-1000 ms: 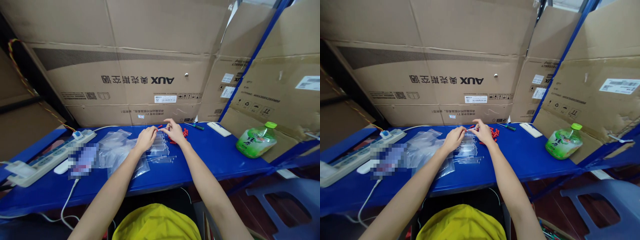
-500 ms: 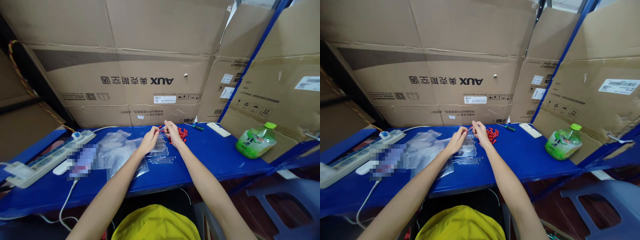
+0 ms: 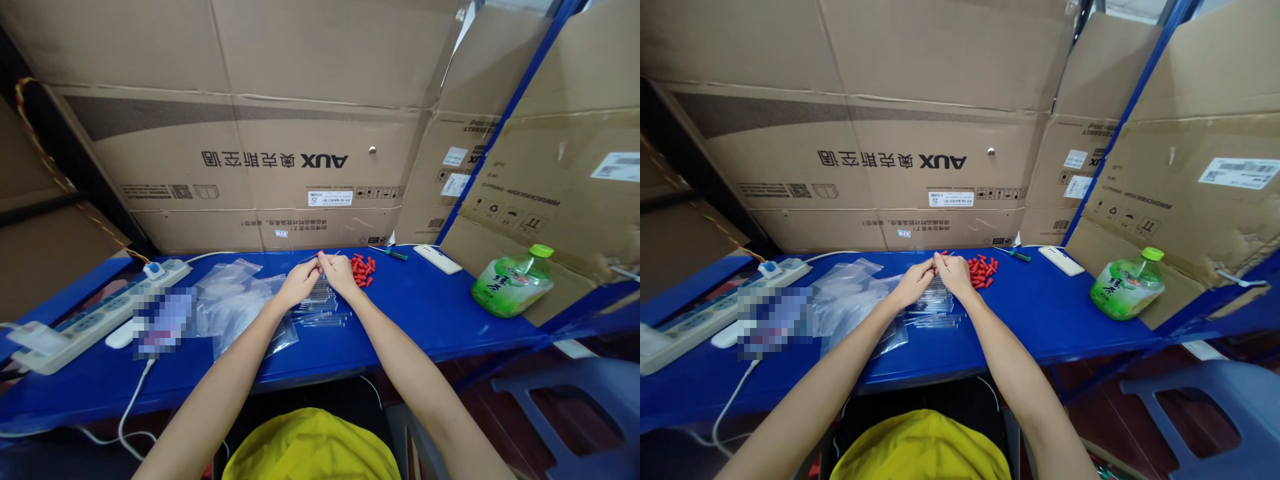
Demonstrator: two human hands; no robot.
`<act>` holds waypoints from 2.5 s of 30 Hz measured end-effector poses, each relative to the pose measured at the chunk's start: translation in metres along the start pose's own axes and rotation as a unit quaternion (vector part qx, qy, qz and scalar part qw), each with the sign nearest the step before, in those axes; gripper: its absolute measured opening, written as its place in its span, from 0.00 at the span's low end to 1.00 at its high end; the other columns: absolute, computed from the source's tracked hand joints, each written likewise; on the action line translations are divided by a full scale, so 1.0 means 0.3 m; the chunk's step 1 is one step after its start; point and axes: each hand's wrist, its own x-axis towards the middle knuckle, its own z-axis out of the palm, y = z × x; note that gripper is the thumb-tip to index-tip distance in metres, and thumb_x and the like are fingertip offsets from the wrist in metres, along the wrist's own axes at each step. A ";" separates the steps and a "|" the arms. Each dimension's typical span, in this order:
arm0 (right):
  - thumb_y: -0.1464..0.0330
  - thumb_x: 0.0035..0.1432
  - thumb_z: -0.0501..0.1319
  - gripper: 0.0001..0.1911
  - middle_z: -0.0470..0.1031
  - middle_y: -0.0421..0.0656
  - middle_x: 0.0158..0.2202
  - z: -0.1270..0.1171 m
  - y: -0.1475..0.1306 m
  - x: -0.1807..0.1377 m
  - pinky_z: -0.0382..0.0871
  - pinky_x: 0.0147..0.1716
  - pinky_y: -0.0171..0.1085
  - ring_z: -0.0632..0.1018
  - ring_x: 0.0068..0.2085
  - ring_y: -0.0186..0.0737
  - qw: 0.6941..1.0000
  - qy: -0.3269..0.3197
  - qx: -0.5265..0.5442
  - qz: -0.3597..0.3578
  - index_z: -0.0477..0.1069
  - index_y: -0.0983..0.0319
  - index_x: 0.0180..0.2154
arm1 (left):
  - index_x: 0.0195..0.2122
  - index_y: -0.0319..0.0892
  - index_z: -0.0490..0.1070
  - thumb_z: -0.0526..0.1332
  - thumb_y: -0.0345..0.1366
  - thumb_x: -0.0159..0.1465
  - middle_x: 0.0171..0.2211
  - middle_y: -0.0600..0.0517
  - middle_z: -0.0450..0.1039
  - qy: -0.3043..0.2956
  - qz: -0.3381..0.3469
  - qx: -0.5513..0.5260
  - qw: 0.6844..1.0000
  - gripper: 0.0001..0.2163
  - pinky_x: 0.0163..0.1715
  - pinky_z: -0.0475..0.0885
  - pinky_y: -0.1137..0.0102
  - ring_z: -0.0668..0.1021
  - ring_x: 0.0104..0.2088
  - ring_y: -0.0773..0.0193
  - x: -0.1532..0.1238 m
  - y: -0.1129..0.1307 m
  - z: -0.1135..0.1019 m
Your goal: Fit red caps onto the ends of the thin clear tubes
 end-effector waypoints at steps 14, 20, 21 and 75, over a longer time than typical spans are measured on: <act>0.45 0.73 0.46 0.34 0.78 0.44 0.26 0.026 -0.006 0.003 0.71 0.41 0.38 0.78 0.32 0.40 0.998 -0.029 0.063 -0.010 0.68 0.58 0.22 | 0.56 0.39 0.81 0.50 0.36 0.65 0.51 0.45 0.84 -0.017 -0.040 -0.098 0.994 0.25 0.60 0.74 0.59 0.81 0.50 0.52 0.013 0.031 -0.019; 0.42 0.71 0.46 0.34 0.73 0.42 0.24 0.033 -0.004 0.005 0.68 0.39 0.37 0.74 0.30 0.39 0.997 -0.026 0.072 -0.009 0.62 0.57 0.21 | 0.48 0.40 0.83 0.52 0.36 0.66 0.47 0.45 0.85 0.011 -0.030 -0.098 0.995 0.20 0.60 0.74 0.57 0.82 0.50 0.51 0.016 0.027 -0.010; 0.42 0.71 0.46 0.34 0.72 0.42 0.24 0.033 -0.005 0.005 0.68 0.39 0.37 0.73 0.29 0.38 0.997 -0.027 0.074 -0.007 0.61 0.57 0.21 | 0.45 0.40 0.83 0.52 0.36 0.66 0.45 0.45 0.85 0.013 -0.028 -0.099 0.995 0.19 0.58 0.75 0.57 0.82 0.48 0.51 0.016 0.027 -0.010; 0.40 0.69 0.48 0.33 0.67 0.39 0.22 -0.004 -0.014 0.010 0.57 0.31 0.37 0.67 0.27 0.36 0.996 -0.033 0.077 0.012 0.60 0.57 0.23 | 0.25 0.43 0.61 0.59 0.39 0.58 0.22 0.56 0.58 -0.060 -0.176 -0.435 0.881 0.09 0.25 0.59 0.75 0.61 0.23 0.70 0.005 0.052 0.008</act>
